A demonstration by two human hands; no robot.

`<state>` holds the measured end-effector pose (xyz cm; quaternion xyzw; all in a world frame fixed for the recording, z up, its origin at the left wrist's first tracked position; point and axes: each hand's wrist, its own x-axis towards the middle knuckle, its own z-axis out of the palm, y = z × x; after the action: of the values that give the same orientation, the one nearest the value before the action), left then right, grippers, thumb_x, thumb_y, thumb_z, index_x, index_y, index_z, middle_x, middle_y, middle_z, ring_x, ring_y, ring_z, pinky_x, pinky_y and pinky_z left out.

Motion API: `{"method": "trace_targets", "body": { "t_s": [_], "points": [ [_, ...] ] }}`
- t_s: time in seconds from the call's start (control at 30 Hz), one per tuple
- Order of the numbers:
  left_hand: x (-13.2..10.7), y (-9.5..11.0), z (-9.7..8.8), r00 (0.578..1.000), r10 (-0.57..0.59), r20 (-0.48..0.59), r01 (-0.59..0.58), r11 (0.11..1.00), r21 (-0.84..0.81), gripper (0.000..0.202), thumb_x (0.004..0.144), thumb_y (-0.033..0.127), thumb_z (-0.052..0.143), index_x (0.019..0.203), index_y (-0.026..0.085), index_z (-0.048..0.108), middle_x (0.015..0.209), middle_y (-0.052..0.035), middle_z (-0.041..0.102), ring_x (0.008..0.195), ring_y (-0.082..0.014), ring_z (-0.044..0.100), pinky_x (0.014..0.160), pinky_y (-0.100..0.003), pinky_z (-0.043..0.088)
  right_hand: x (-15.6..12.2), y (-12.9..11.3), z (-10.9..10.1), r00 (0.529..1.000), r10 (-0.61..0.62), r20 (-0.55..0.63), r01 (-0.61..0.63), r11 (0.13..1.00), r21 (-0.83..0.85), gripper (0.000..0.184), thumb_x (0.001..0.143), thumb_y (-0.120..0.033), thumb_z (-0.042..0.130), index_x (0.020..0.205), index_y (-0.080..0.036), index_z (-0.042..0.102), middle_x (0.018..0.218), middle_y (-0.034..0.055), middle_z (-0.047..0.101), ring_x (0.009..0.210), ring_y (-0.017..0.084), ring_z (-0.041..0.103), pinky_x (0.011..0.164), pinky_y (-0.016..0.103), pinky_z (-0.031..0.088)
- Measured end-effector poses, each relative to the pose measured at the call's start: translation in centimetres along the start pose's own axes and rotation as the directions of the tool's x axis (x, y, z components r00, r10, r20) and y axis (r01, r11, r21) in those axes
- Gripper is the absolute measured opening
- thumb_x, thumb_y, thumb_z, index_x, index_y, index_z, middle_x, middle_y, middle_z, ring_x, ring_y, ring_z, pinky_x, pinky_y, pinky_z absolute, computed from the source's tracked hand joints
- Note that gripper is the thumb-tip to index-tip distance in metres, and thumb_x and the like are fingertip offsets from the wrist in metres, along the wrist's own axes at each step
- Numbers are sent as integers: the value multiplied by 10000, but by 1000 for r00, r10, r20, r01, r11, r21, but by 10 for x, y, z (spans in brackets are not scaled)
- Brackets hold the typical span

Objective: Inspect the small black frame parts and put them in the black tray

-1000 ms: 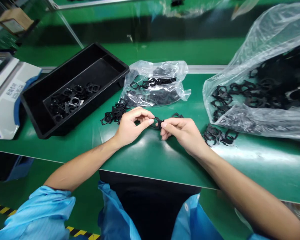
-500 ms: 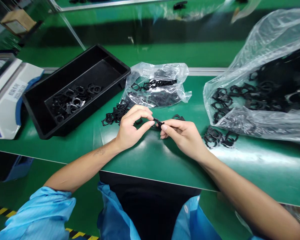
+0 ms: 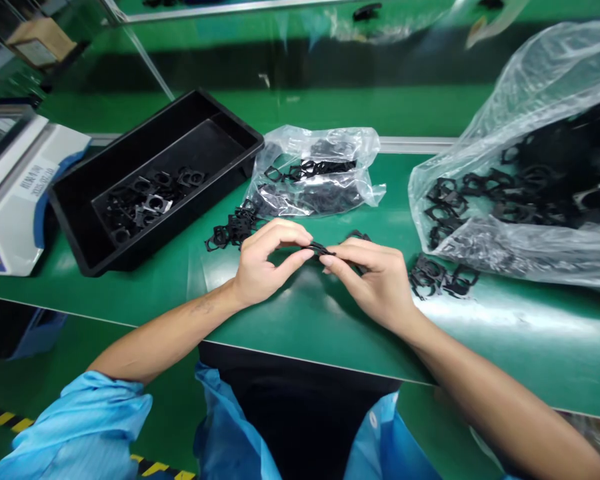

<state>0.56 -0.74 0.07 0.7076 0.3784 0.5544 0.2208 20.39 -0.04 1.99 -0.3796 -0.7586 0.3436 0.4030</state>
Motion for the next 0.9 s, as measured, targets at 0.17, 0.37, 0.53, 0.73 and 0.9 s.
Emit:
{"method": "trace_targets", "body": {
  "t_s": [0.17,0.37,0.53,0.73,0.9],
  "points": [
    [-1,-2,1,988,-154,5,153,976,-153,178,872,295,740,994,190,665,969,-39,678,876,-139,693,805,-282,608,0,-1,-1,998,-61,-2,61,995,-74,215,970,-318,616,934,-207,797,801,51,751,690,166,666,694,291,539],
    [6,-3,-2,994,-104,18,105,988,-114,116,855,283,759,846,193,685,835,-31,692,845,-166,666,793,-330,559,-1,1,0,997,-69,-24,65,991,-117,200,966,-325,618,989,-236,796,816,54,761,704,185,679,725,323,563],
    [5,-2,-3,994,-107,29,109,991,-81,117,857,282,759,810,195,696,800,-24,704,796,-157,664,755,-316,541,0,0,0,996,-87,-35,80,984,-160,170,956,-272,633,994,-233,794,847,53,770,722,179,685,730,312,559],
    [3,-2,-3,994,-109,-3,108,990,-93,120,837,276,780,872,193,701,828,-26,718,801,-156,681,757,-308,559,0,0,0,992,-117,-57,106,979,-172,151,946,-251,649,987,-229,793,845,50,772,732,177,692,730,307,560],
    [4,-1,-4,999,-34,9,35,998,-58,70,856,240,755,867,197,700,845,-35,724,848,-171,693,779,-325,566,1,0,-1,992,-114,-61,99,973,-210,164,952,-272,637,996,-242,792,875,60,785,751,194,704,752,335,573]
  ]
}}
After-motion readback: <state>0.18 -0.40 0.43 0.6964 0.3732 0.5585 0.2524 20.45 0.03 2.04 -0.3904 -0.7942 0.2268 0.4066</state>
